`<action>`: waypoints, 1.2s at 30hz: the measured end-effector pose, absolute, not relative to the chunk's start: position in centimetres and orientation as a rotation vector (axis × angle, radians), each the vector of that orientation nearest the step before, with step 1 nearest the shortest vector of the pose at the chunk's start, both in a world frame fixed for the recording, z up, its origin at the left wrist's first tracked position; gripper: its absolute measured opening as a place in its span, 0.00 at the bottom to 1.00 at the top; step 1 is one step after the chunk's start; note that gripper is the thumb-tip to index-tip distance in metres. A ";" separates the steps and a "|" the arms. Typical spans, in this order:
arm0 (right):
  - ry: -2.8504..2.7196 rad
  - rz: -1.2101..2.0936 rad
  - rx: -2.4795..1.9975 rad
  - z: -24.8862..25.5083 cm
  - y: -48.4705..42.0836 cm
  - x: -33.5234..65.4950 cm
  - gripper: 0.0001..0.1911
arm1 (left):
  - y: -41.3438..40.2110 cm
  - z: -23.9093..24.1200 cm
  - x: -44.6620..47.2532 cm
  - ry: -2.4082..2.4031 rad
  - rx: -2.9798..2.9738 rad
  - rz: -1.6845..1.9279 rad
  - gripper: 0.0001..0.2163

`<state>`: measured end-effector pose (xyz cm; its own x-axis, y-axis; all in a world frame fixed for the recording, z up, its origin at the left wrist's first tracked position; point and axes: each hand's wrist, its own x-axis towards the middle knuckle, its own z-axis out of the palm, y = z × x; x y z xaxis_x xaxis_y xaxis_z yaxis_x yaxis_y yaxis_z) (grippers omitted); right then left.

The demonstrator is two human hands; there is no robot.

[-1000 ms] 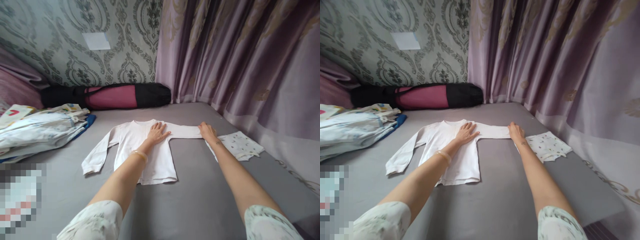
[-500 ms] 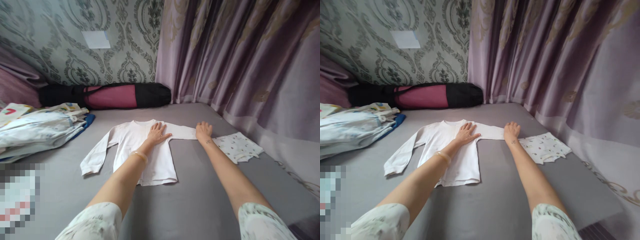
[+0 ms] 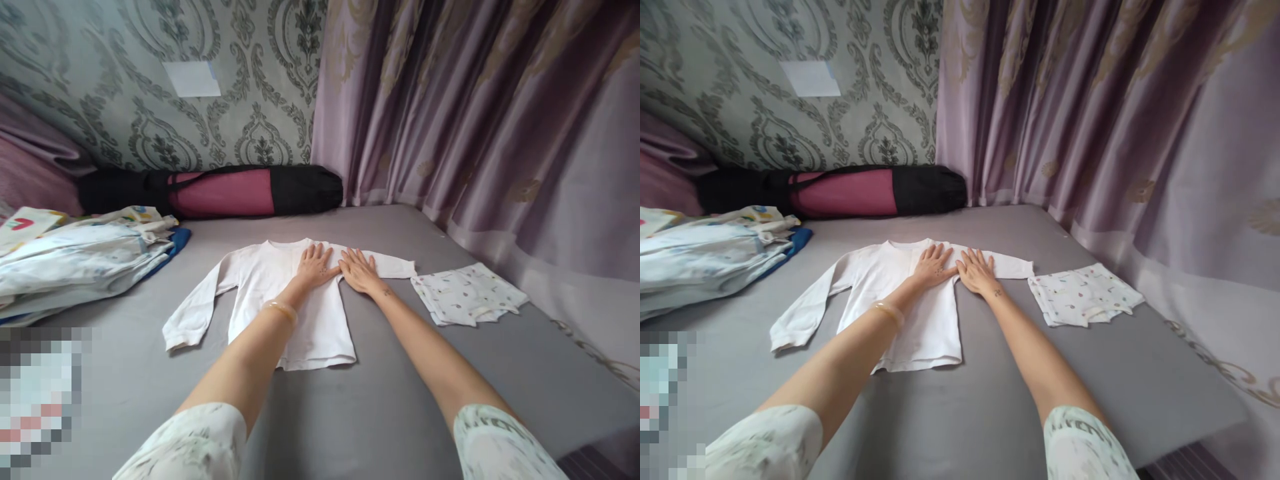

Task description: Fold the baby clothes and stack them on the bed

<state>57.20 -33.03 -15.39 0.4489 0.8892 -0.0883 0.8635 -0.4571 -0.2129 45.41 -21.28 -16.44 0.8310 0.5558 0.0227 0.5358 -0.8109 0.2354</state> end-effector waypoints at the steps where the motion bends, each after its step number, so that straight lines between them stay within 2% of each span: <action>1: -1.533 0.281 -2.586 -15.3 -33.4 57.5 0.33 | -21.2 -16.5 45.4 0.839 2.790 0.132 0.40; 7: -1.320 0.284 -2.802 -15.2 -35.6 60.1 0.33 | -21.1 -17.0 45.5 0.831 2.796 0.124 0.43; 12: -1.186 0.255 -2.887 -15.6 -36.7 61.6 0.33 | -21.1 -17.3 45.5 0.822 2.830 0.177 0.41; 17: -1.149 0.316 -2.901 -14.5 -36.2 61.3 0.32 | -21.1 -15.8 45.1 0.751 2.745 0.003 0.40; 22: -1.526 0.020 -2.649 -13.3 -32.5 57.7 0.30 | -22.1 -13.2 42.7 0.783 2.720 -0.152 0.33; 29: -1.749 0.251 -2.449 -14.2 -25.4 52.0 0.32 | -23.3 -10.2 35.0 0.764 2.784 -0.311 0.23; 36: -1.631 0.141 -2.508 -15.8 -23.0 50.7 0.33 | -22.5 -10.5 29.0 0.830 2.741 -0.128 0.16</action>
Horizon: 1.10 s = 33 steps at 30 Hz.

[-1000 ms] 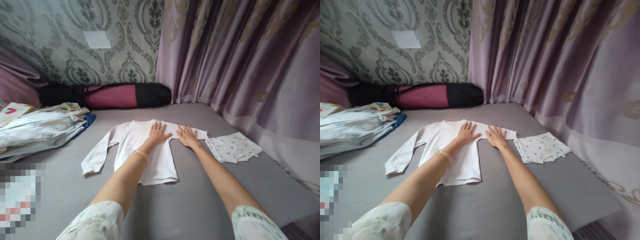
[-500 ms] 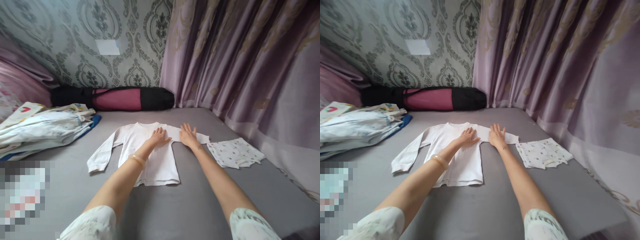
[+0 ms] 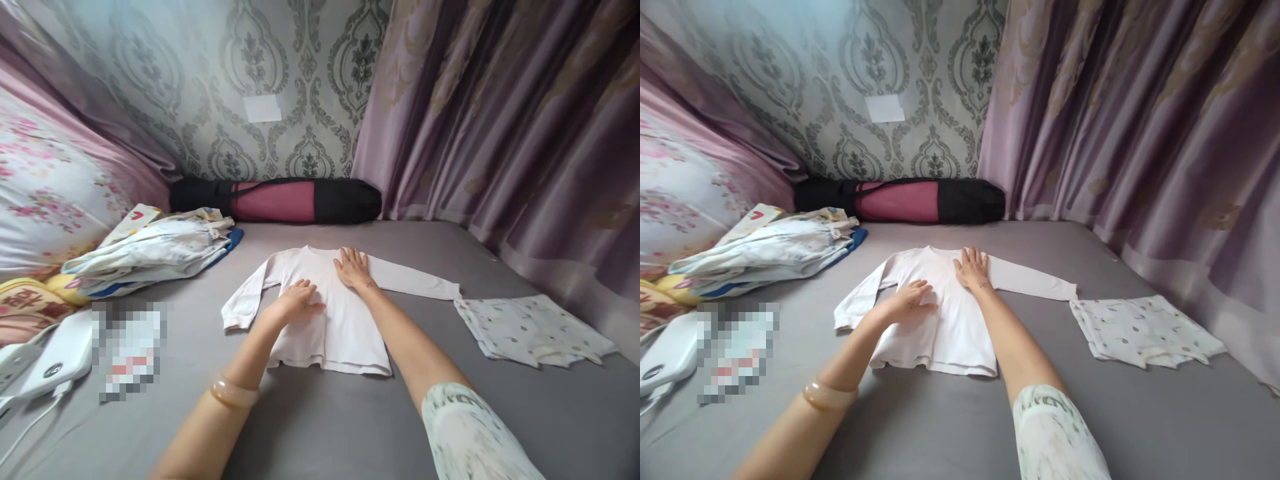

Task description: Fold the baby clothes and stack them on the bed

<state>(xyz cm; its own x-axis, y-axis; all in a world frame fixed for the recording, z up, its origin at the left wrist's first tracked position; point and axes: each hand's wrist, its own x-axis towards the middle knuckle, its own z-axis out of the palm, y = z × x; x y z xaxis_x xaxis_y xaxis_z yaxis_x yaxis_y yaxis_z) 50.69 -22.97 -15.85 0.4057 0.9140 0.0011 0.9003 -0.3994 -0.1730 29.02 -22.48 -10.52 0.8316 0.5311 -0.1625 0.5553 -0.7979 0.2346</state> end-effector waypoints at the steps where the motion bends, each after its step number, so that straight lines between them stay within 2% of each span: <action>1: -1.625 0.140 -2.519 -16.0 -22.9 50.7 0.33 | -22.3 -10.7 28.5 0.822 2.736 -0.102 0.15; 4: -1.618 0.166 -2.541 -16.0 -22.7 50.8 0.33 | -21.9 -11.1 27.2 0.798 2.713 -0.035 0.13; 9: -1.576 0.329 -2.625 -14.6 -22.2 50.5 0.33 | -22.0 -10.2 24.3 0.875 2.660 0.060 0.15; 11: -1.596 0.256 -2.611 -14.1 -22.0 49.4 0.32 | -22.2 -9.8 22.9 0.909 2.647 0.109 0.16; 14: -1.798 0.135 -2.387 -13.7 -21.7 46.4 0.31 | -22.6 -9.5 21.0 0.976 2.623 0.153 0.17; 19: -2.007 0.369 -2.160 -14.0 -20.6 41.7 0.32 | -23.0 -10.0 18.1 1.114 2.592 0.136 0.14; 24: -1.963 0.433 -2.212 -14.8 -18.1 40.8 0.33 | -22.9 -10.2 15.6 1.267 2.542 0.072 0.09; 33: -1.847 0.362 -2.309 -15.6 -15.4 39.8 0.36 | -22.1 -10.7 13.8 1.215 2.512 0.177 0.08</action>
<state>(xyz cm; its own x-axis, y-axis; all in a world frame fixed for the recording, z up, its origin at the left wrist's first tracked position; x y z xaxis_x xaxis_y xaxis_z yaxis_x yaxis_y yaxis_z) 39.83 -15.42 -15.59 0.2070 0.9745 -0.0870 0.9352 -0.2232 -0.2750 13.77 -22.10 -10.66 0.6256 0.7793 -0.0367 0.7365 -0.5744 0.3572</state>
